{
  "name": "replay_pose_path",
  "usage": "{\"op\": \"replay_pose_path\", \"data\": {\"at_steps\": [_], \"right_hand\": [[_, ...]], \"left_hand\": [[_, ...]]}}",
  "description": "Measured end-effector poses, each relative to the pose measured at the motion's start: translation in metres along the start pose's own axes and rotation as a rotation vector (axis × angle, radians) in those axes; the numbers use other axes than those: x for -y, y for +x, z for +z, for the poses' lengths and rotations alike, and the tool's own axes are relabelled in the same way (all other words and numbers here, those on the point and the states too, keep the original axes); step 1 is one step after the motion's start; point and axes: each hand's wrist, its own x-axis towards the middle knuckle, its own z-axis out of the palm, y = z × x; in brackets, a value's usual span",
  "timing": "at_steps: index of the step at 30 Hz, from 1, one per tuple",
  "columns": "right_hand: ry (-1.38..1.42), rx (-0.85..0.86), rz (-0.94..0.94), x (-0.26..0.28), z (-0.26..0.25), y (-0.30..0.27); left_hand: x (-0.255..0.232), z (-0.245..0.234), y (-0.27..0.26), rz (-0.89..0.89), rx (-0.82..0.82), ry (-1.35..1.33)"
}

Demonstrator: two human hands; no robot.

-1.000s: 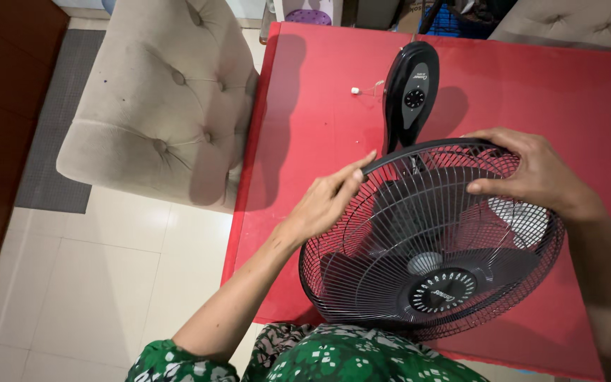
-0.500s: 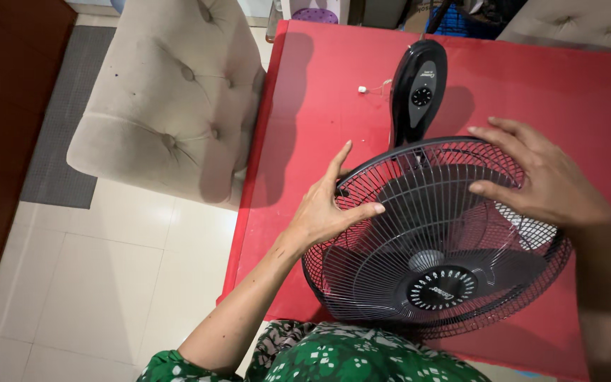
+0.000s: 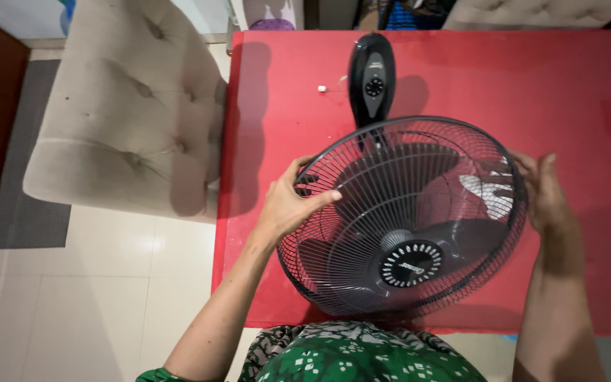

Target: The person assembles a black electric fan on a red table. They place the front grille over the blades, align it, and then use a screwdriver to tighten a screw on the grille to secure it.

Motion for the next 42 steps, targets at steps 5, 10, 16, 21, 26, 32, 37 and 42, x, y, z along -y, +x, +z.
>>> {"op": "replay_pose_path", "data": {"at_steps": [5, 10, 16, 21, 26, 32, 37, 42], "right_hand": [[-0.158, -0.132, 0.250, -0.014, 0.000, 0.015], [-0.221, -0.177, 0.171, -0.010, 0.008, 0.012], [0.151, -0.127, -0.015, 0.003, 0.000, -0.010], [0.096, -0.222, 0.046, -0.030, 0.025, -0.064], [0.034, -0.340, -0.005, -0.056, 0.061, -0.086], [-0.181, -0.049, -0.315, -0.021, 0.068, -0.084], [-0.318, -0.001, -0.174, 0.026, 0.092, -0.069], [-0.454, 0.009, -0.240, 0.059, 0.117, -0.057]], "left_hand": [[0.007, -0.002, 0.001, 0.093, -0.033, 0.011], [0.020, 0.000, -0.003, 0.025, -0.061, -0.017], [0.059, -0.010, -0.001, 0.055, -0.009, -0.178], [0.104, -0.019, 0.000, 0.132, 0.027, -0.344], [0.133, -0.032, 0.005, 0.201, 0.061, -0.381], [0.200, -0.033, 0.010, 0.156, 0.031, -0.491], [0.268, -0.025, 0.010, -0.188, 0.053, -0.789], [0.307, -0.009, 0.001, -0.324, -0.011, -0.833]]}}
